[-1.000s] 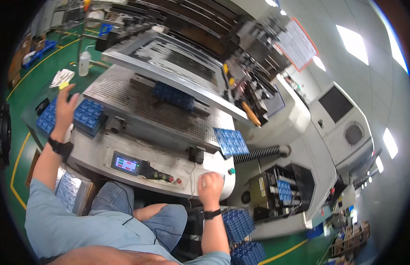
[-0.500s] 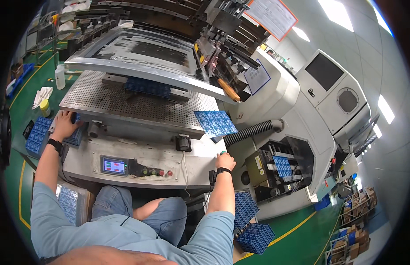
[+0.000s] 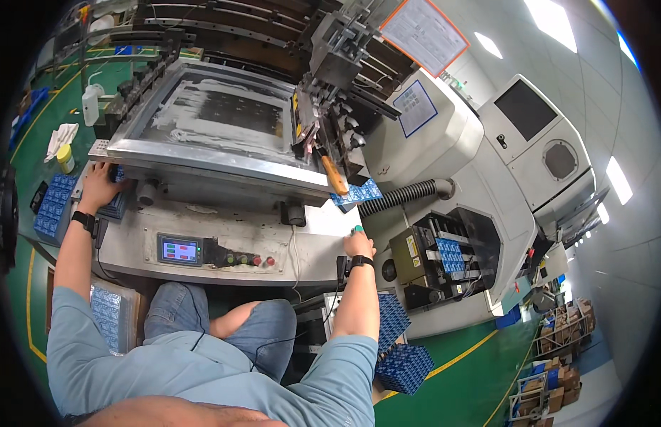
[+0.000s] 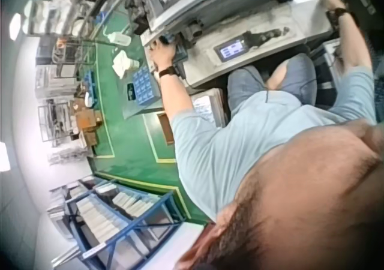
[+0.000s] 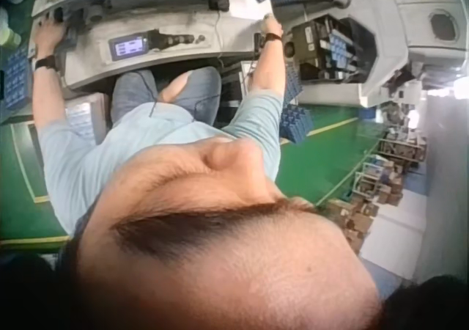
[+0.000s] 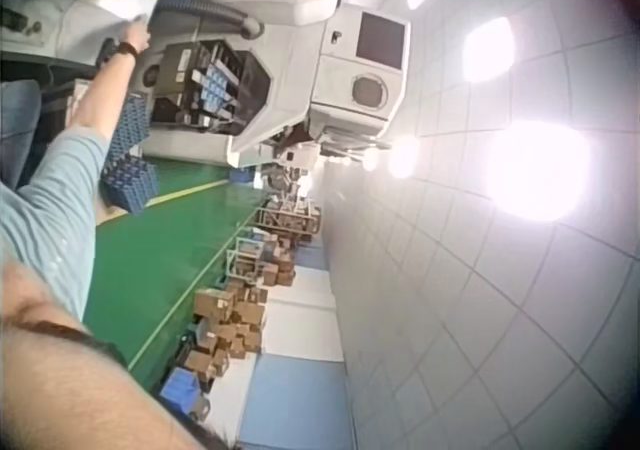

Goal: Operating a surface mount technology machine by loading and unloading circuit board panels from trays.

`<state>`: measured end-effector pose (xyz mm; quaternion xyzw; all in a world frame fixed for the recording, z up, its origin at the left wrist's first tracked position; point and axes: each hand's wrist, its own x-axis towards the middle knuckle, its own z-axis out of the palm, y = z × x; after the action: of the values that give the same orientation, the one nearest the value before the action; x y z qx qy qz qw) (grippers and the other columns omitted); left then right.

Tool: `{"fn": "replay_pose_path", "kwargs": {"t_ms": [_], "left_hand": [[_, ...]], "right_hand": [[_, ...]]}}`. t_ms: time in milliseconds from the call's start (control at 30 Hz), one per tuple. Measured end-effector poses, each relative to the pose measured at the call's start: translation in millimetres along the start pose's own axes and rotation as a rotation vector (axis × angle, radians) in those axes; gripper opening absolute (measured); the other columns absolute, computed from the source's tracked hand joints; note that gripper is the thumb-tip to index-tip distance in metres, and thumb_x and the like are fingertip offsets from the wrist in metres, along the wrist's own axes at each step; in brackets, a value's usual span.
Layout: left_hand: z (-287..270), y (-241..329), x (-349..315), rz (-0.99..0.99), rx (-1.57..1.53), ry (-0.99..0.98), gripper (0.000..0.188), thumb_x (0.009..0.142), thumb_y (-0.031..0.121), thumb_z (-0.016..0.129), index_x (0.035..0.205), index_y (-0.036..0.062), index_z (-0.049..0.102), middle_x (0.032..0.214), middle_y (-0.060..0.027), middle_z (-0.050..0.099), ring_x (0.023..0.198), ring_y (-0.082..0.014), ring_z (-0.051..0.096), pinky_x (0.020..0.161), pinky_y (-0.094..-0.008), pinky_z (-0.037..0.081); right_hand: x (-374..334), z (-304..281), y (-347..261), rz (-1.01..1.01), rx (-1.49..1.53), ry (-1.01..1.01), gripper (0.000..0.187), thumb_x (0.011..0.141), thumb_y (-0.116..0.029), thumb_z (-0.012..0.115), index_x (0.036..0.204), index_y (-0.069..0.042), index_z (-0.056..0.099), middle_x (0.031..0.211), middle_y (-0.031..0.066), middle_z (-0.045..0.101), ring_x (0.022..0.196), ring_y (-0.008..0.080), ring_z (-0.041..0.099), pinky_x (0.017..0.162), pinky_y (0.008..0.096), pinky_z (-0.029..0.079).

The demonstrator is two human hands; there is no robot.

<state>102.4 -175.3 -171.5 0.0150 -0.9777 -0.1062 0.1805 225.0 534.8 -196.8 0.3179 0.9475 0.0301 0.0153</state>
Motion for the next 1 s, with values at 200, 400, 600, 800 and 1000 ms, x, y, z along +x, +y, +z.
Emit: {"fn": "replay_pose_path", "kwargs": {"t_ms": [200, 400, 600, 800, 1000], "left_hand": [[-7.0, 3.6, -5.5, -0.001, -0.032, -0.007, 0.075, 0.077, 0.054, 0.076, 0.139, 0.0173, 0.055, 0.142, -0.0096, 0.053, 0.13, -0.0402, 0.048, 0.104, -0.0539, 0.042], [-1.3, 2.5, -5.0, 0.005, -0.004, 0.021, 0.073, 0.078, 0.055, 0.074, 0.138, 0.0175, 0.055, 0.14, -0.0083, 0.054, 0.128, -0.0392, 0.05, 0.102, -0.0535, 0.043], [-6.5, 6.1, -8.3, -0.015, -0.006, 0.03, 0.074, 0.077, 0.055, 0.076, 0.137, 0.016, 0.056, 0.139, -0.0099, 0.054, 0.129, -0.0375, 0.05, 0.104, -0.0523, 0.043], [-16.6, 6.3, -11.2, -0.04, -0.014, -0.003, 0.076, 0.075, 0.062, 0.073, 0.136, 0.0203, 0.056, 0.138, -0.0124, 0.055, 0.129, -0.0383, 0.05, 0.103, -0.0564, 0.042], [-13.3, 4.2, -11.1, -0.025, 0.01, 0.021, 0.073, 0.076, 0.058, 0.075, 0.135, 0.0196, 0.057, 0.137, -0.0132, 0.057, 0.126, -0.0395, 0.053, 0.101, -0.0517, 0.045]], "right_hand": [[-39.9, -35.1, -25.9, -0.216, 1.571, -0.04, 0.034, 0.103, -0.025, 0.054, 0.127, -0.002, 0.057, 0.111, 0.0126, 0.069, 0.1, 0.0277, 0.067, 0.089, 0.0424, 0.054], [-65.0, -74.7, -65.4, -0.169, 2.155, -0.21, 0.023, 0.103, -0.026, 0.056, 0.105, -0.004, 0.06, 0.093, 0.01, 0.067, 0.09, 0.0242, 0.067, 0.077, 0.0388, 0.056], [-49.3, -72.3, -78.5, -0.062, 2.229, -0.17, 0.018, 0.102, -0.023, 0.057, 0.096, -0.007, 0.059, 0.084, 0.004, 0.06, 0.078, 0.0196, 0.059, 0.069, 0.0337, 0.05], [-68.1, -70.7, -37.7, -0.092, 2.248, -0.191, 0.015, 0.1, -0.023, 0.059, 0.09, -0.012, 0.056, 0.079, -0.0015, 0.054, 0.072, 0.0144, 0.052, 0.064, 0.0294, 0.044], [-138.3, -72.1, 57.5, 0.108, 2.195, 0.097, 0.015, 0.101, -0.023, 0.057, 0.09, -0.013, 0.056, 0.078, -0.0025, 0.054, 0.068, 0.0115, 0.051, 0.06, 0.0276, 0.042]]}}
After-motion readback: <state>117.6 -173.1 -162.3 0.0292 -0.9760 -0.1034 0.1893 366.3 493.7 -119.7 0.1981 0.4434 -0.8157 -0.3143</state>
